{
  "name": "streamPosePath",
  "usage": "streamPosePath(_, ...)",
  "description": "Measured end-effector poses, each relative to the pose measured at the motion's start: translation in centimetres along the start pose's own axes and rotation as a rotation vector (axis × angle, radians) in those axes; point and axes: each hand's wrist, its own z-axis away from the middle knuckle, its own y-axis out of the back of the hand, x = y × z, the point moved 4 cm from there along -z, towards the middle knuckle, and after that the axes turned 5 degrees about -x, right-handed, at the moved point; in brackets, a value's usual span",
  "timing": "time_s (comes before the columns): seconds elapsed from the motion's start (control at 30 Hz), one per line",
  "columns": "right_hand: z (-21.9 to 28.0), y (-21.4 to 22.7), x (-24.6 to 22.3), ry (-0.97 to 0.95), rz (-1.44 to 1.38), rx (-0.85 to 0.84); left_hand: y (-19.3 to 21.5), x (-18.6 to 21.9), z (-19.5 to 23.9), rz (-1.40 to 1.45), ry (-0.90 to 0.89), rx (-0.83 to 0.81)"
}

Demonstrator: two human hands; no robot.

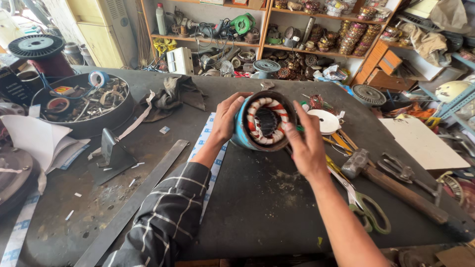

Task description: The person uses a hammer and a metal bar to repeatedly strike the interior of a cylindrical motor stator, then rotates and inspects the stator to check the internal windings.

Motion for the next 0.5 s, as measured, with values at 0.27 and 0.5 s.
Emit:
streamPosePath(0.27,0.8,1.5,-2.4,0.233,-0.190,-0.076,-2.5,5.3,0.8,-0.257,-0.157,-0.114)
streamPosePath(0.5,5.7,3.2,-1.3,0.313,-0.066,-0.120,-5.3,7.2,3.5,-0.603,-0.436,-0.064)
